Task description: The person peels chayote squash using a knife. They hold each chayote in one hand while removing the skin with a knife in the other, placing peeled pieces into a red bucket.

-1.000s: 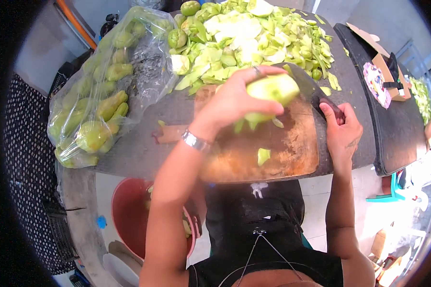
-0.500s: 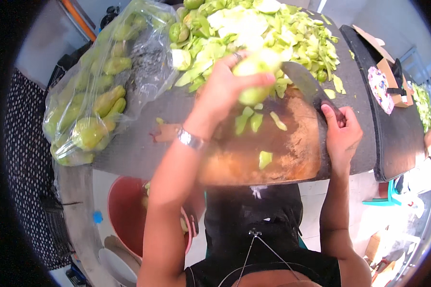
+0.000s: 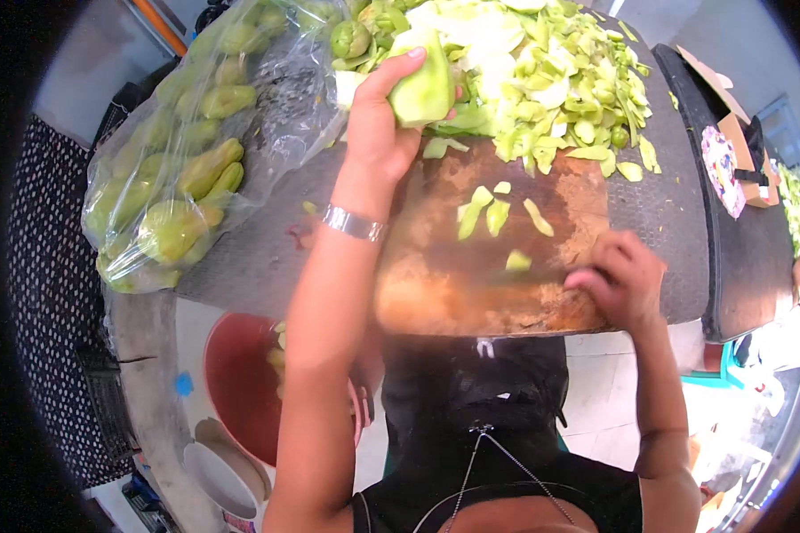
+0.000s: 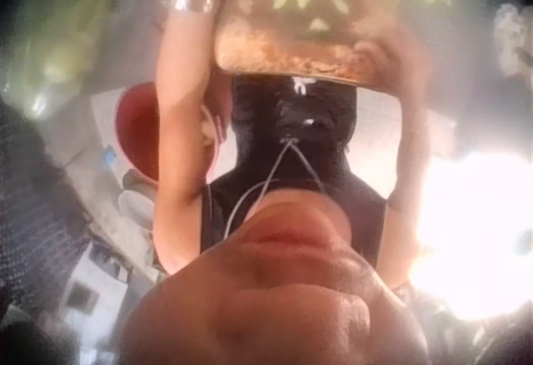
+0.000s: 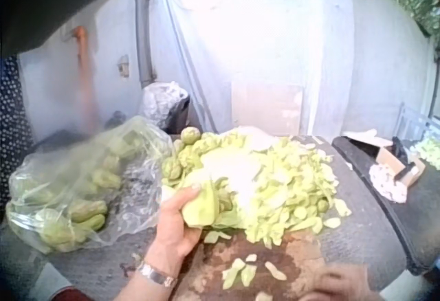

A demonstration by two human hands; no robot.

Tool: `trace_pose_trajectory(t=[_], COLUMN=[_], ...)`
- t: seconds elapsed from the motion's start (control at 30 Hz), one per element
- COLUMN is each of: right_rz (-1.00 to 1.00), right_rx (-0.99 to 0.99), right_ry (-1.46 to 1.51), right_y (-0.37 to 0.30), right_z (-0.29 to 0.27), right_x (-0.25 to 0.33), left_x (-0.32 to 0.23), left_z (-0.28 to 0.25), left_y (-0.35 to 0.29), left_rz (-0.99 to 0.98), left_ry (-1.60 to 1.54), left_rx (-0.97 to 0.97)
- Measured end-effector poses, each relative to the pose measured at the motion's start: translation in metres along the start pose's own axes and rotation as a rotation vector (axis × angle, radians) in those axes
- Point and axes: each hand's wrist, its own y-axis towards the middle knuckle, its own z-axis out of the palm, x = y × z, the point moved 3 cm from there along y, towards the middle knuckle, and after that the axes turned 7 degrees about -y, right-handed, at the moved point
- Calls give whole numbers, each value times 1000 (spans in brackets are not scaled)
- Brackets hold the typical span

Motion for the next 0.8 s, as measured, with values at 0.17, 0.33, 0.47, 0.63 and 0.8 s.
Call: trace_pose_trajectory(t=[0.17,0.33,0.47,0.63,0.8], right_rz=[-100,-69,-77,-38,161], right_rx=[-89,-66,-126,-176,-390], right_ry=[19,109,111,93,-97], right_y=[54,104,120,146,170], right_z=[18,38,50,63,33], right_x=[-27,-50,-55,-62,-64], left_x=[-1,-8,-11,-14,-18], left_z=[5,-2,-6,-15,-25], left_y=[0,1,4,6,11], left_rz=[-1,63,53,77,108], left_ry=[-3,-48,-86,-193,-310], left_rx=[49,-26,-39,-38,-91])
